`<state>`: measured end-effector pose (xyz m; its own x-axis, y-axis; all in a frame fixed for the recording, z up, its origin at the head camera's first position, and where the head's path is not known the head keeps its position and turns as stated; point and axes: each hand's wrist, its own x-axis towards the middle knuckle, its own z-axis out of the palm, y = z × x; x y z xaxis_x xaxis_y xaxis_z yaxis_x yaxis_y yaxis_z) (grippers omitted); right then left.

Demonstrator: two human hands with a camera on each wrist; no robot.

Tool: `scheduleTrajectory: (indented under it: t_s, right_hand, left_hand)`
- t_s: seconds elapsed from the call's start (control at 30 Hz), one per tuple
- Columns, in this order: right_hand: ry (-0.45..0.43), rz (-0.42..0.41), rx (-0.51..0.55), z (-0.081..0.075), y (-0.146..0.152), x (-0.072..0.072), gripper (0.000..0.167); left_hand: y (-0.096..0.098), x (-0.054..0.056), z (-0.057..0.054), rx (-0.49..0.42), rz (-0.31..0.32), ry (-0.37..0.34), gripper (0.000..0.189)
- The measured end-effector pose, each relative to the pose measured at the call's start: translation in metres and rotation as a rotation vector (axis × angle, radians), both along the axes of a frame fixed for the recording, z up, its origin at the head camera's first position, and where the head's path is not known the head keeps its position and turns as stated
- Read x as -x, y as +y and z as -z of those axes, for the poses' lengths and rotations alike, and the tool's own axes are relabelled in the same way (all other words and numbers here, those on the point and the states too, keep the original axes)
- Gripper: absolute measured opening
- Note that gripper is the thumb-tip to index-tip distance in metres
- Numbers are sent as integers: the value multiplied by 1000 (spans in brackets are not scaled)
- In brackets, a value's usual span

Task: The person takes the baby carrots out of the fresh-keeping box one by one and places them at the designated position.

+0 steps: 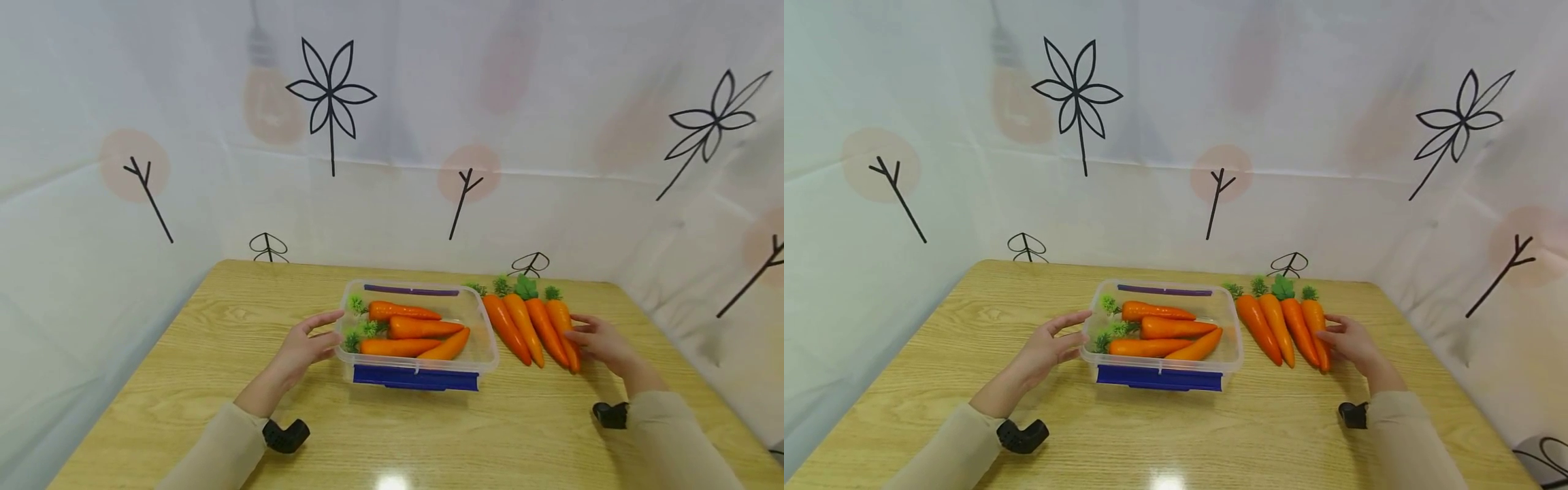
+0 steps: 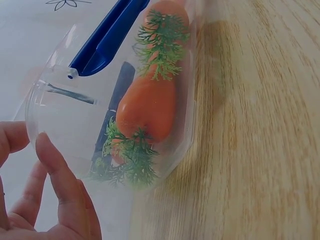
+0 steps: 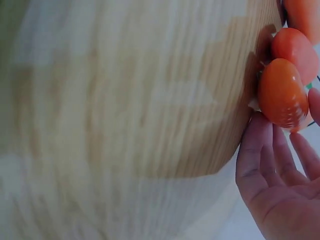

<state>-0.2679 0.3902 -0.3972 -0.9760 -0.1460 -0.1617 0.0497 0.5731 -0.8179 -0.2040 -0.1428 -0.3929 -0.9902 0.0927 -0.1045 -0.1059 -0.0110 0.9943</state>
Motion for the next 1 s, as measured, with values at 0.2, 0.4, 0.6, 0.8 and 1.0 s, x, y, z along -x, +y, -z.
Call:
scheduleTrajectory:
  t_s: [0.2, 0.4, 0.6, 0.8, 1.0]
  right_hand:
    - [72, 35, 2, -7, 3, 1, 63]
    - [173, 15, -5, -28, 1, 3, 58]
    - [233, -12, -36, -53, -9, 5, 56]
    - [273, -33, -71, -80, -27, 0, 55]
    - [312, -45, -133, -98, -44, -1, 52]
  left_hand:
    - [2, 0, -1, -4, 2, -7, 46]
    - [2, -2, -3, -7, 3, -8, 47]
    - [1, -3, -4, -4, 8, 2, 48]
    - [1, -3, -3, 1, 6, 3, 48]
    - [1, -3, -2, 2, 4, -1, 47]
